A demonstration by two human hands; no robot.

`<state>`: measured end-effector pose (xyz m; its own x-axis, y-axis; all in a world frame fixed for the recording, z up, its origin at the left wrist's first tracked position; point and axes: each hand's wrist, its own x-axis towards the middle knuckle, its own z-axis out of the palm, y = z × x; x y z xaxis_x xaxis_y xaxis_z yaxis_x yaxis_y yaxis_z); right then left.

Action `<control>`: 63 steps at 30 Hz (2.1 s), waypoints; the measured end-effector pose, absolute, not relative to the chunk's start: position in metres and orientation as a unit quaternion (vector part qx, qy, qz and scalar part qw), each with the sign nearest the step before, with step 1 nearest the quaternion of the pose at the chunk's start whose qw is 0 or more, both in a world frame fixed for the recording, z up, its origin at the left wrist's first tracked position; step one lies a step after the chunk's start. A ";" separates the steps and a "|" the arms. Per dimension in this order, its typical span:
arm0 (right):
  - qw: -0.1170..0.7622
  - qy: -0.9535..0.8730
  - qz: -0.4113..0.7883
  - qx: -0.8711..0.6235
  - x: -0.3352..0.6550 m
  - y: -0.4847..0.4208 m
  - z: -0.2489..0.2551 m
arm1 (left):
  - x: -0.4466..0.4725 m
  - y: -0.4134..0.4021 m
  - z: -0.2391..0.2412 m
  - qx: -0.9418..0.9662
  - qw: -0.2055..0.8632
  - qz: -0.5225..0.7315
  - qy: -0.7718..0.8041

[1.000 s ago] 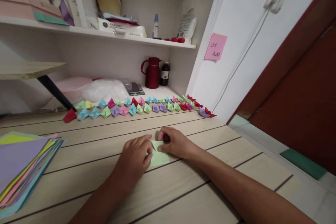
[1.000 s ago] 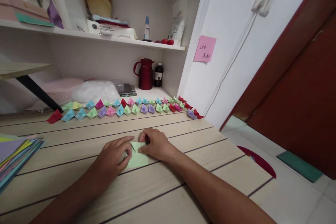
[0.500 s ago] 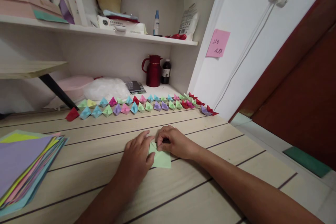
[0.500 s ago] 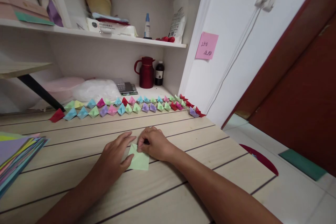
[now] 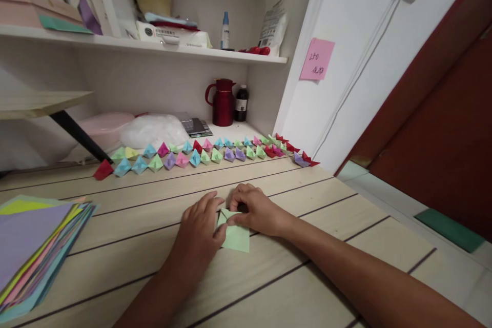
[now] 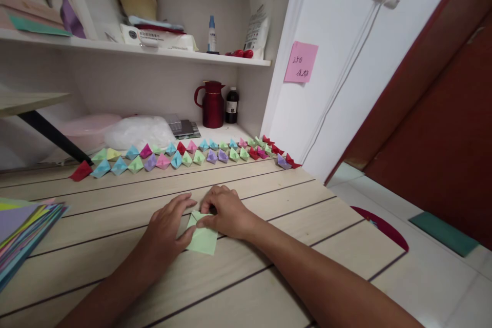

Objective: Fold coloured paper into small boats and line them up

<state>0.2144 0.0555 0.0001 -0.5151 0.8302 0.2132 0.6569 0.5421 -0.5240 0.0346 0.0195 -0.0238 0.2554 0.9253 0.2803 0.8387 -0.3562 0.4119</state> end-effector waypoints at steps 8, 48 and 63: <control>0.323 -0.821 0.303 -0.360 0.216 0.050 0.005 | 0.029 0.023 -0.014 0.760 0.186 0.332 0.527; 0.464 -0.705 0.361 -0.396 0.216 0.036 0.010 | 0.042 0.015 -0.009 0.557 0.409 0.513 0.510; 0.233 -0.935 -0.187 -0.190 0.207 0.042 -0.008 | 0.016 0.029 -0.010 0.703 0.066 0.488 0.514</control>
<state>0.2071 0.0420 -0.0081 -0.8196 0.2674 0.5066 0.4419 0.8580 0.2619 0.0161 0.0289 -0.0102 -0.0037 0.7864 0.6177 0.6570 -0.4637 0.5944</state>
